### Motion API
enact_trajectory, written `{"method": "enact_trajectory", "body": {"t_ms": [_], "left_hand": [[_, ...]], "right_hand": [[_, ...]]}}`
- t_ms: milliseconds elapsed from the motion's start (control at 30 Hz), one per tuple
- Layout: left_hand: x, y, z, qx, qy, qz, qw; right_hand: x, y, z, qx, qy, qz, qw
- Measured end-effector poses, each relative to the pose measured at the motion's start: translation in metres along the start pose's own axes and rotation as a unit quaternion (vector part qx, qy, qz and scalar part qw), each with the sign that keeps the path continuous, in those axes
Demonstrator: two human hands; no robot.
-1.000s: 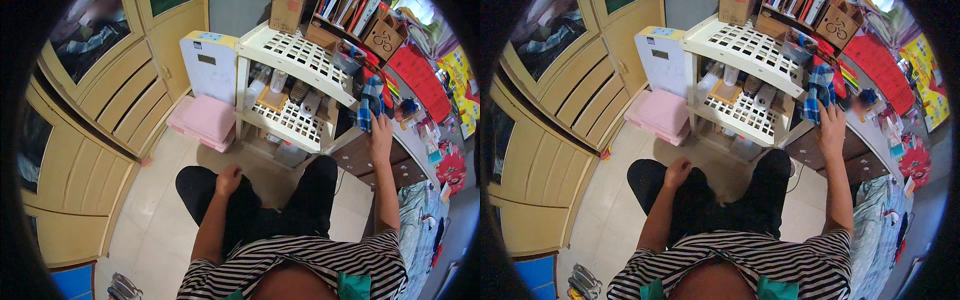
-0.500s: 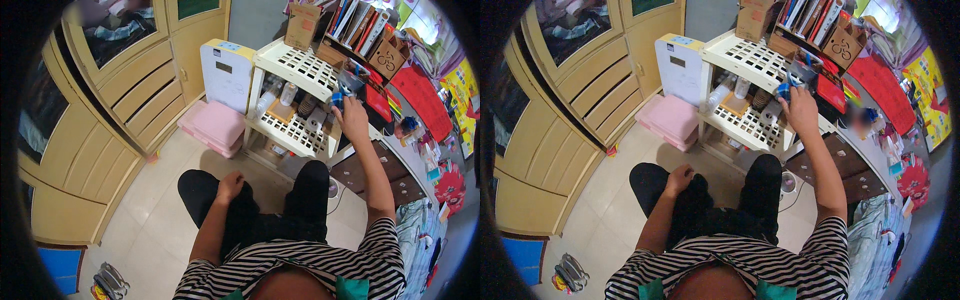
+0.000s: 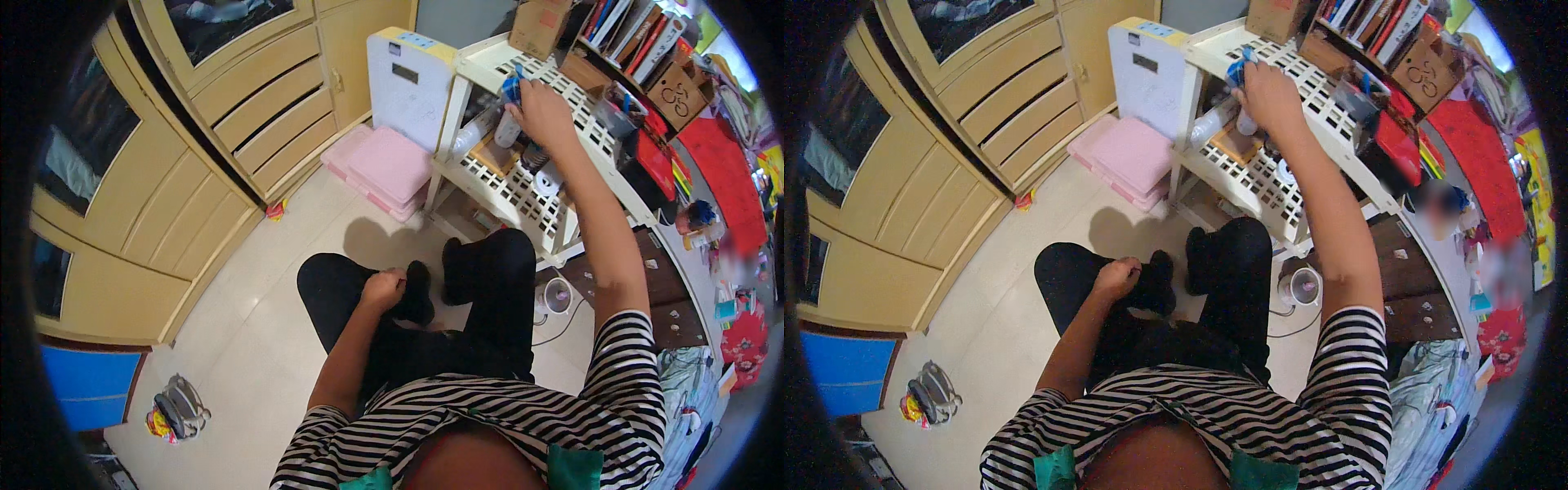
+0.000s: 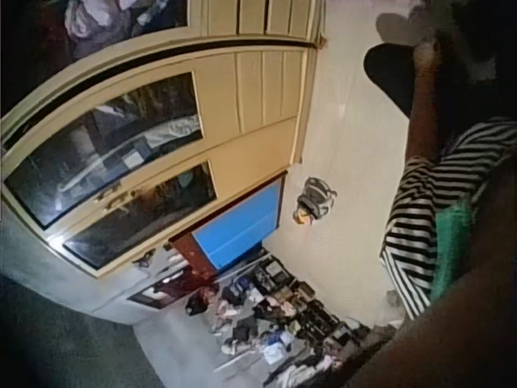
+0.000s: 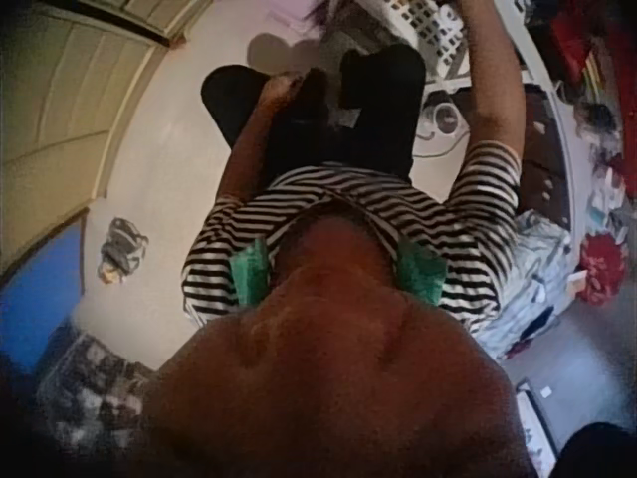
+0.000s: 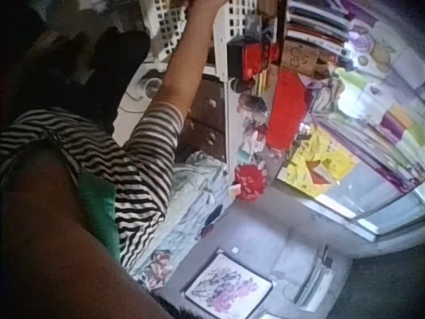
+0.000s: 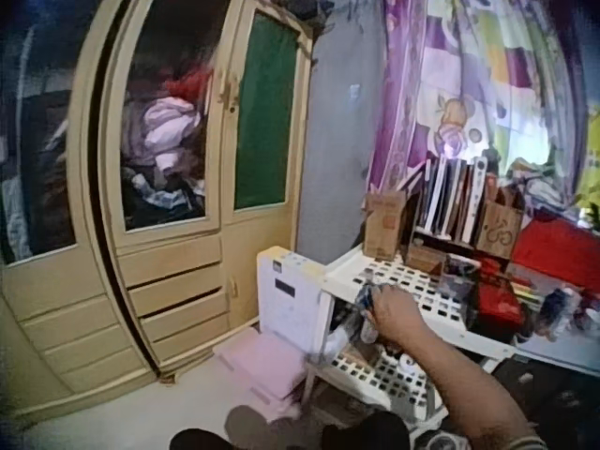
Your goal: The person sits on the floor and wipes various surfaces in a cluttered room using a blue cloth. They clean a white plastic shelf unit, a pink storage box, and a yellow and white appliance, moving items aside as needed.
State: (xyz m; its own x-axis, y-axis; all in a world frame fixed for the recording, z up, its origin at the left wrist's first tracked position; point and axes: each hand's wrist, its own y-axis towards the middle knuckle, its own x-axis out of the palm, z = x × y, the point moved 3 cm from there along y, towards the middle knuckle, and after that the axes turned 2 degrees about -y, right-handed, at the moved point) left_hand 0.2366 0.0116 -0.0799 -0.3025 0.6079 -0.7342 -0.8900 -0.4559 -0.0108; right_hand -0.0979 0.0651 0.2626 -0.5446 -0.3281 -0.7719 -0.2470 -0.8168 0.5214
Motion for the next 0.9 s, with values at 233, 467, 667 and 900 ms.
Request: {"method": "enact_trajectory", "body": {"t_ms": [233, 467, 667, 900], "left_hand": [[0.022, -0.041, -0.006, -0.024, 0.130, -0.077, 0.988], [0.026, -0.067, 0.026, -0.059, 0.158, -0.103, 0.980], [0.035, -0.085, 0.024, -0.090, 0.136, -0.143, 0.976], [0.052, -0.082, 0.021, -0.150, 0.063, -0.273, 0.948]], "right_hand": [[0.031, 0.072, -0.016, -0.023, 0.075, -0.082, 0.993], [0.096, 0.118, -0.007, -0.031, 0.151, -0.022, 0.988], [0.100, 0.120, -0.010, -0.036, 0.240, -0.061, 0.968], [0.062, 0.106, -0.027, 0.010, 0.175, -0.078, 0.981]]}}
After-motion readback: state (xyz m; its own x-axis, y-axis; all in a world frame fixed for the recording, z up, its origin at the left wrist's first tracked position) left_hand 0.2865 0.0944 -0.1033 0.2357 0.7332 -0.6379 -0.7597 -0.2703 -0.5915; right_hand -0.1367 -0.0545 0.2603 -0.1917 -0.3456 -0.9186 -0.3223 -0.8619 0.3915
